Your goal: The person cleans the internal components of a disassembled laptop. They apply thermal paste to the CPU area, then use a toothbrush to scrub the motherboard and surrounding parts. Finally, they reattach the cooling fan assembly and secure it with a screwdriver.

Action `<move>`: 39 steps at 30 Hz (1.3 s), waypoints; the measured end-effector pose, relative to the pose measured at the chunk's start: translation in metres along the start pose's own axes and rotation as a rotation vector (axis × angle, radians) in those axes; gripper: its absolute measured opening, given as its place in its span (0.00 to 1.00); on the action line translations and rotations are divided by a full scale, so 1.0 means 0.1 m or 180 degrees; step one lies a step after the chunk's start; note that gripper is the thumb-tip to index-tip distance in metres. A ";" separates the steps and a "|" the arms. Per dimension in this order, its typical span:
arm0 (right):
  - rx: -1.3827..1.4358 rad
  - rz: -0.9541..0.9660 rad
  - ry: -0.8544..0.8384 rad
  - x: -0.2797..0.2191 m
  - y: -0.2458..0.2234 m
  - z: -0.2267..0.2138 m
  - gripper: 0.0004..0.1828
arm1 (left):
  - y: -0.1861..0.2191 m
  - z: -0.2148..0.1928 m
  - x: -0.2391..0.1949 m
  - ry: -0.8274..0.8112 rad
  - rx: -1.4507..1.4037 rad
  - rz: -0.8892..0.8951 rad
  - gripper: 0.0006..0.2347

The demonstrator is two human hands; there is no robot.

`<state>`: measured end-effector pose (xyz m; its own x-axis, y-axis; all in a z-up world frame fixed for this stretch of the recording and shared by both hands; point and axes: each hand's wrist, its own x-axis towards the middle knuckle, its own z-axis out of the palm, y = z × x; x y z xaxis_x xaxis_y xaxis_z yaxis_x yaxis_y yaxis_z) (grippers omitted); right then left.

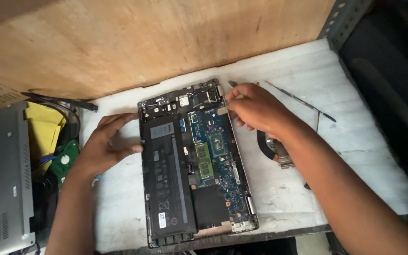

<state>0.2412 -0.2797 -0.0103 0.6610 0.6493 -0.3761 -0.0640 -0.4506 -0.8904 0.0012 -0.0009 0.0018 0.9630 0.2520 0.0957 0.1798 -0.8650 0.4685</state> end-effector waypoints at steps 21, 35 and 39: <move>0.1271 -0.1274 -0.0794 -0.09 -0.09 0.03 0.18 | -0.14 -0.01 -0.03 -0.0163 -0.0234 -0.0079 0.35; 0.0500 -0.1867 -0.0466 -0.05 -0.05 0.06 0.20 | -0.04 -0.02 -0.02 -0.0168 -0.0303 -0.0227 0.35; 0.0490 -0.1915 -0.0505 -0.06 -0.05 0.05 0.20 | -0.06 -0.02 -0.02 -0.0151 -0.0323 -0.0066 0.35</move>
<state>0.2337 -0.2786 -0.0051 0.4969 0.8493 0.1780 0.1694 0.1063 -0.9798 -0.0020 0.0049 0.0001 0.9682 0.2463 0.0445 0.1807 -0.8108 0.5567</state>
